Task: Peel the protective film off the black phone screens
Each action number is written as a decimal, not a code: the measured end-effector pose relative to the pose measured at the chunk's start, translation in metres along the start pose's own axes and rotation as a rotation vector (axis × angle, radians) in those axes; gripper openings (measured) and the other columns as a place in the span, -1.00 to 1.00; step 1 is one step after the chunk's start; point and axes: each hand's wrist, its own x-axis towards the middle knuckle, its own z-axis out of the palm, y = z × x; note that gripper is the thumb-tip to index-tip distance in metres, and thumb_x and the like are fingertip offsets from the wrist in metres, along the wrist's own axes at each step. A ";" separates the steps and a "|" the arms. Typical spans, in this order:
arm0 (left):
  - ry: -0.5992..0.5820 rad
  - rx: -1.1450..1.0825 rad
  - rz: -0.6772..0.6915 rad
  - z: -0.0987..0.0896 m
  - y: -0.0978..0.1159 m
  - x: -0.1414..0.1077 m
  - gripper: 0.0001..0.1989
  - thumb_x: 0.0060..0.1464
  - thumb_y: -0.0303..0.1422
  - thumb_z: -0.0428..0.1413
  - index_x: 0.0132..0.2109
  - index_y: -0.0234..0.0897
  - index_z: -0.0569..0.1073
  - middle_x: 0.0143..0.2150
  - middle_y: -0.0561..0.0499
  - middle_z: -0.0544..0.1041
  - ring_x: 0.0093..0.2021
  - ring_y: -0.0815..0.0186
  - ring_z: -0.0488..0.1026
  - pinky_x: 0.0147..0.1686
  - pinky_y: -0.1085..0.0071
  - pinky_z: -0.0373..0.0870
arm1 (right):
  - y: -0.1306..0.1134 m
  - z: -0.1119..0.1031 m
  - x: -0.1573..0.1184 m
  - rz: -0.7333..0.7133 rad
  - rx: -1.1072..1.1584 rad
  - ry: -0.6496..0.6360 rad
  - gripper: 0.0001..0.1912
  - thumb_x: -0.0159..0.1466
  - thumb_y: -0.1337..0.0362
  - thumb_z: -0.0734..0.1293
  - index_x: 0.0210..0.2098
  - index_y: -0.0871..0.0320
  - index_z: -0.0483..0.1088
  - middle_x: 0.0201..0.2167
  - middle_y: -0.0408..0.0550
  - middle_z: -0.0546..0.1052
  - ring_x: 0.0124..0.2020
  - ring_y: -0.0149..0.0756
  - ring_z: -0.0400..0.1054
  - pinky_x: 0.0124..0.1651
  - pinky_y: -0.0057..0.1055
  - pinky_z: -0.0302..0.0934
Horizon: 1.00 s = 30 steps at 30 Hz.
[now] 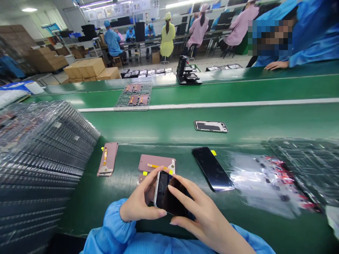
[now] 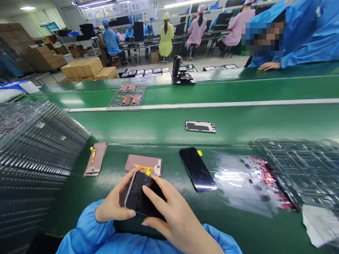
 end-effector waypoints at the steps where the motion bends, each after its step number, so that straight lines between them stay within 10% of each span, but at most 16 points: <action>1: -0.009 0.002 -0.007 -0.001 0.000 -0.001 -0.14 -0.03 -0.39 0.34 0.36 0.11 0.18 0.36 -0.10 0.28 0.35 0.04 0.21 0.29 0.17 0.18 | 0.000 -0.001 0.000 -0.003 0.002 -0.001 -0.42 0.36 0.13 0.30 0.29 0.23 0.18 0.29 0.31 0.22 0.33 -0.01 0.13 0.20 -0.10 0.32; 25: -0.021 -0.002 -0.015 0.002 0.006 -0.002 -0.11 -0.15 -0.39 0.39 0.32 0.09 0.25 0.37 -0.06 0.25 0.38 0.02 0.14 0.36 0.10 0.01 | -0.007 -0.014 0.007 -0.018 -0.012 -0.065 -0.40 0.32 0.06 0.33 0.25 0.22 0.23 0.27 0.33 0.28 0.33 0.01 0.14 0.21 -0.03 0.29; 30: -0.007 -0.078 -0.011 0.001 0.003 0.000 -0.16 -0.13 -0.35 0.40 0.29 0.08 0.29 0.38 -0.07 0.24 0.39 -0.03 0.12 0.35 0.06 0.04 | -0.005 -0.018 0.013 -0.045 -0.076 -0.092 -0.33 0.28 -0.05 0.34 0.25 0.20 0.25 0.22 0.33 0.38 0.29 0.11 0.20 0.20 0.23 0.21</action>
